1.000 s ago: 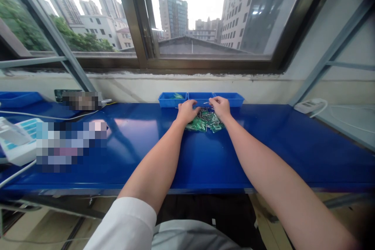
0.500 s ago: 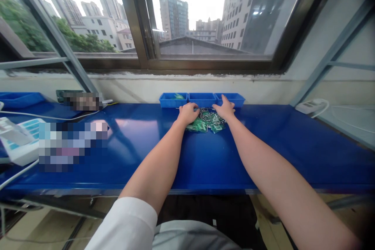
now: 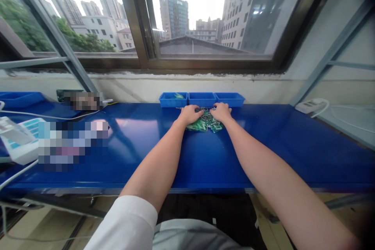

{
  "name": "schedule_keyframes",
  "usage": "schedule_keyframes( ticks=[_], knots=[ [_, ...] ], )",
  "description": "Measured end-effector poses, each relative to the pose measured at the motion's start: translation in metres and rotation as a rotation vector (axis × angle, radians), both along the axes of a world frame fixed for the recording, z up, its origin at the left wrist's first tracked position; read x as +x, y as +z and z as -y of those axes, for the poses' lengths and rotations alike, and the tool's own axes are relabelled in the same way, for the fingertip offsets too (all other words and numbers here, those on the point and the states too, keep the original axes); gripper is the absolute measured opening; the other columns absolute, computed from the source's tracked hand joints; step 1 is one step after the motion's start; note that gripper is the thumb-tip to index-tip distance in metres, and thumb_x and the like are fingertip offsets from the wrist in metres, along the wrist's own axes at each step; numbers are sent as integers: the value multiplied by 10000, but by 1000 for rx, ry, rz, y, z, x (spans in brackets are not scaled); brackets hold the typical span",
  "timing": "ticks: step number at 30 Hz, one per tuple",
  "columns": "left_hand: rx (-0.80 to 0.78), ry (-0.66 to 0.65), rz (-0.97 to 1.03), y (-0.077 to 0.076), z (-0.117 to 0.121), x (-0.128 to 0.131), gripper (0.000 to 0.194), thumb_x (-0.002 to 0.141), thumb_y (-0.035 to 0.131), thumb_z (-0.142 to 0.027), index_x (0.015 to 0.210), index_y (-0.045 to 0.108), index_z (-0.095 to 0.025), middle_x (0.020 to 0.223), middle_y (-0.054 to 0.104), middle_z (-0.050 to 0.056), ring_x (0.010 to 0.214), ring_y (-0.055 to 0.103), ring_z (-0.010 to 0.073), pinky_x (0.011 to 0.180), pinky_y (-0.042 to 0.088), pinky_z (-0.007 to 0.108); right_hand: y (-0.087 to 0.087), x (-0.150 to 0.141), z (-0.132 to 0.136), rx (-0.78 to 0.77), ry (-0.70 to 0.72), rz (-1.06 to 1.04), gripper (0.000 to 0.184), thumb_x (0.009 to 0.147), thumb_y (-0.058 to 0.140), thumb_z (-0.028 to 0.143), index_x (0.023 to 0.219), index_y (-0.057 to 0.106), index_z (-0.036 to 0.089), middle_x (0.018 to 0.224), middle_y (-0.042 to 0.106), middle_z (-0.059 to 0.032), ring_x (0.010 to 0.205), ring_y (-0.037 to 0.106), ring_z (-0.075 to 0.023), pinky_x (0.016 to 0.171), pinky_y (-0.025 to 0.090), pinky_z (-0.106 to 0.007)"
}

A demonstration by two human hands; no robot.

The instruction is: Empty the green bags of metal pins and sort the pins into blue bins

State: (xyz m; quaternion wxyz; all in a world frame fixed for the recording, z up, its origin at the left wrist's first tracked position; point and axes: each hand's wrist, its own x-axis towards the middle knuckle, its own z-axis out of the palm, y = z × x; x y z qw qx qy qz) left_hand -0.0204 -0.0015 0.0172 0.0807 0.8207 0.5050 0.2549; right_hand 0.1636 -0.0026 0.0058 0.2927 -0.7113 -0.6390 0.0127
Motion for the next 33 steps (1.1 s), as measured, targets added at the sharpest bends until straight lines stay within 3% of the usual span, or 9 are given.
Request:
schedule_keyframes(
  ticks=[4, 8, 13, 22, 30, 33],
  knots=[
    [-2, 0, -15, -1, -1, 0, 427, 807, 526, -490, 1098, 677, -215, 1151, 668, 68, 1077, 593, 263, 943, 427, 338, -1, 0, -1, -76, 15, 21, 316, 742, 552, 359, 943, 701, 165, 1061, 652, -180, 1086, 523, -366, 899, 384, -521],
    [3, 1, -23, -2, -3, 0, 418, 802, 533, -482, 1089, 681, -217, 1142, 672, 70, 1071, 597, 260, 937, 432, 336, 1, -1, -3, -100, 60, -11, 254, 714, 577, 296, 894, 717, 185, 1013, 683, -149, 1013, 589, -326, 866, 429, -460],
    [8, -5, -45, -4, -4, 0, 379, 791, 541, -448, 1063, 690, -230, 1130, 676, 57, 1064, 598, 252, 932, 435, 331, -1, -4, -5, -63, 121, -71, 252, 696, 581, 202, 900, 730, 201, 951, 709, -99, 979, 625, -246, 875, 448, -360],
    [11, -4, -53, -3, -5, 1, 370, 789, 539, -446, 1050, 694, -235, 1121, 681, 49, 1053, 599, 252, 929, 435, 328, 1, -6, 1, 30, 173, -120, 189, 705, 598, 208, 842, 727, 218, 812, 718, -46, 863, 646, -208, 853, 460, -341],
    [62, -12, 3, -2, -2, 1, 352, 784, 559, -402, 1062, 686, -226, 1129, 669, 55, 1058, 594, 240, 951, 426, 331, 13, -12, 4, 308, 320, -451, 160, 684, 616, 253, 805, 683, 172, 790, 700, -41, 757, 632, -176, 776, 495, -318],
    [91, -64, 52, 2, 2, 2, 341, 799, 547, -400, 1063, 681, -229, 1112, 674, 41, 1044, 597, 223, 935, 432, 317, 14, -16, 3, 323, 377, -606, 201, 653, 660, 337, 760, 650, 167, 758, 684, -45, 728, 627, -177, 739, 507, -324]
  ],
)
